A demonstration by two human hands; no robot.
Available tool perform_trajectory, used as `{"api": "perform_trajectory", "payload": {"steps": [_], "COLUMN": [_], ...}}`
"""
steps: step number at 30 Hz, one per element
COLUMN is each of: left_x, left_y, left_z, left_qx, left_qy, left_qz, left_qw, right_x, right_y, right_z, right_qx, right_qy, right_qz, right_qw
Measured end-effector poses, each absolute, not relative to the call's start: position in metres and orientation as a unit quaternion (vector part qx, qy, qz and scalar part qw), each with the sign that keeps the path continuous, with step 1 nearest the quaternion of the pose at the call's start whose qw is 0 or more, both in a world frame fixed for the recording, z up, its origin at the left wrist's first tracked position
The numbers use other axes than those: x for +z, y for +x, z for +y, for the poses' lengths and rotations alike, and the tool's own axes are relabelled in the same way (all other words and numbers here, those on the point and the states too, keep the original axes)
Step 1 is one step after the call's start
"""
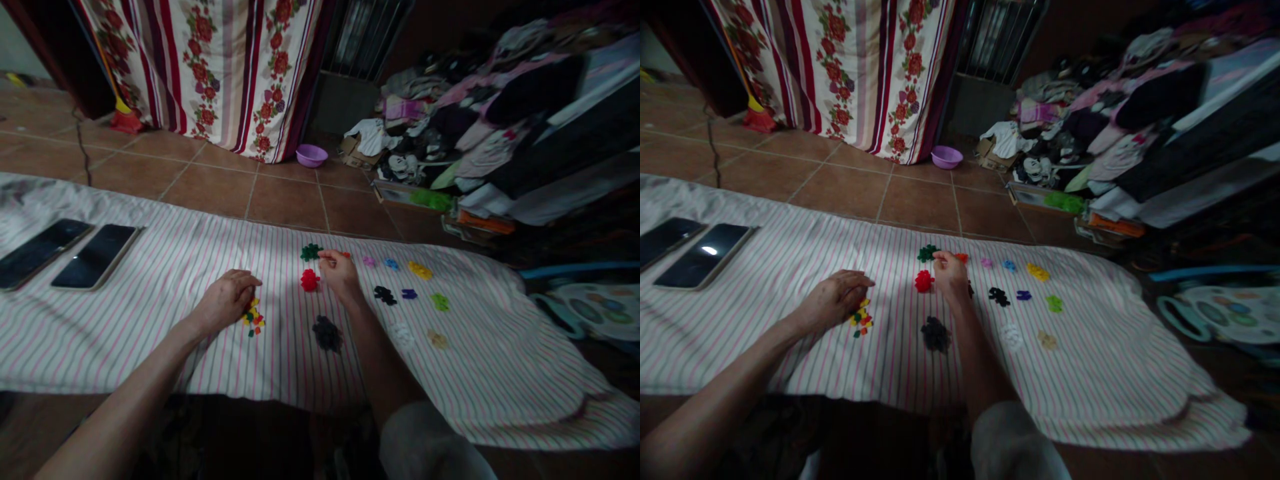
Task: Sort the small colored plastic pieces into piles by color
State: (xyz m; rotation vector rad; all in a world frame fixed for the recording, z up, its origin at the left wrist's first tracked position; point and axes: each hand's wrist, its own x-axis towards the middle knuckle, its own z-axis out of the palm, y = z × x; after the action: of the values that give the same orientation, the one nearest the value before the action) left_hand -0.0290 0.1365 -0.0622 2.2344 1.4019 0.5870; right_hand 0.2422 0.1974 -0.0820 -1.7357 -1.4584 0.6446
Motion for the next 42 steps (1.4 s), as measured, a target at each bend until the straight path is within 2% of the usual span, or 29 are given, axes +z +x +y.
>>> {"api": "perform_trajectory", "payload": {"steps": [5,12,24,33,42], "left_x": [-0.067,-0.074,-0.074,-0.073,-0.058], "left_y": [-0.031,-0.038,-0.038,-0.037,-0.029], "left_z": [0.136,0.135,0.134,0.134,0.136], "left_qx": [0.23,0.261,0.273,0.256,0.223], "left_qy": [0.797,0.805,0.81,0.811,0.808], "left_qz": [0.508,0.479,0.465,0.476,0.495], "left_qw": [0.232,0.232,0.23,0.224,0.229], "right_x": [-0.061,-0.052,-0.066,-0.059,-0.06], "right_y": [0.204,0.16,0.148,0.139,0.144], "right_z": [0.169,0.127,0.119,0.117,0.125], "right_qx": [0.269,0.298,0.243,0.241,0.247], "right_qy": [-0.584,-0.4,-0.392,-0.394,-0.407], "right_qz": [-0.681,-0.831,-0.875,-0.878,-0.855], "right_qw": [0.352,0.245,0.145,0.127,0.204]}}
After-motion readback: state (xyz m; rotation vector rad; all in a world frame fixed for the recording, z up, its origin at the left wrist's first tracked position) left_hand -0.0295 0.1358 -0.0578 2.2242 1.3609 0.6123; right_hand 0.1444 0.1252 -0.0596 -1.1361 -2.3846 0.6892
